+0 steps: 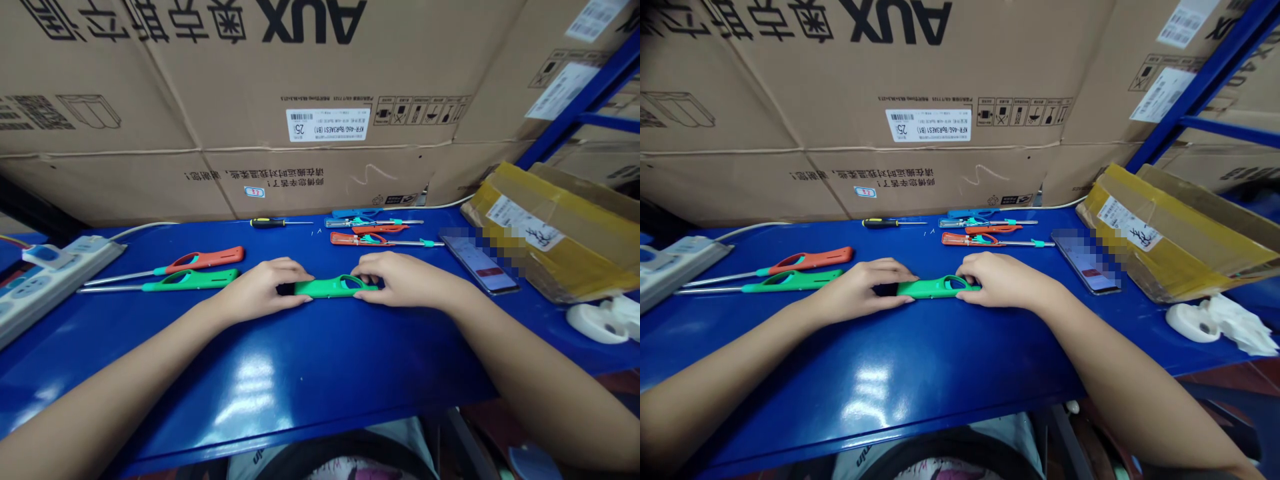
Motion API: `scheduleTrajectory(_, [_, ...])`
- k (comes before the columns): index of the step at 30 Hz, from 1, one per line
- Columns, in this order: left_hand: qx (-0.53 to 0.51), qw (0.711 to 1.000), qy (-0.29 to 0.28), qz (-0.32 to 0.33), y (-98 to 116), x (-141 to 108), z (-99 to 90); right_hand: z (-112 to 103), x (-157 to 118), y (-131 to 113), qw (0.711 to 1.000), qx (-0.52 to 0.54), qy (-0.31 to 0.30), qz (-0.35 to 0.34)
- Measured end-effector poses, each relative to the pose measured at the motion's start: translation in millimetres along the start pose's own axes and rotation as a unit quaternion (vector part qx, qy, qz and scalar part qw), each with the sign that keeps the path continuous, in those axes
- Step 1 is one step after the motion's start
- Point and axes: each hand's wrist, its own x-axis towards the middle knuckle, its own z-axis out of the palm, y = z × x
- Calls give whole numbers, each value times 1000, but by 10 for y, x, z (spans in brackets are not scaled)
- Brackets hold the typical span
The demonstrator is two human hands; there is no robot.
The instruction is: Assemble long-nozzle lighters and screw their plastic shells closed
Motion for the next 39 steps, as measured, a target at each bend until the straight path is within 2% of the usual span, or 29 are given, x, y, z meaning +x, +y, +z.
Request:
scheduleTrajectory(15, [-2,1000,-3,-17,22,-3,-14,-184,-137,98,999,19,-43,18])
scheduleTrajectory(21, [-8,1000,-10,-23,22,-4,-14,-152,-120,87,998,18,-59,27])
scheduleTrajectory(28, [-6,999,-15,-33,30,-4,-1,-97,-102,67,999,-14,-48,12])
scheduleTrajectory(34, [48,998,-22,-23,53,-7,6,-78,-103,-100,993,-108,-48,30])
scheduleTrajectory(39, [132,991,-35,2,88,-17,12,-81,-130,-117,992,-116,-29,36])
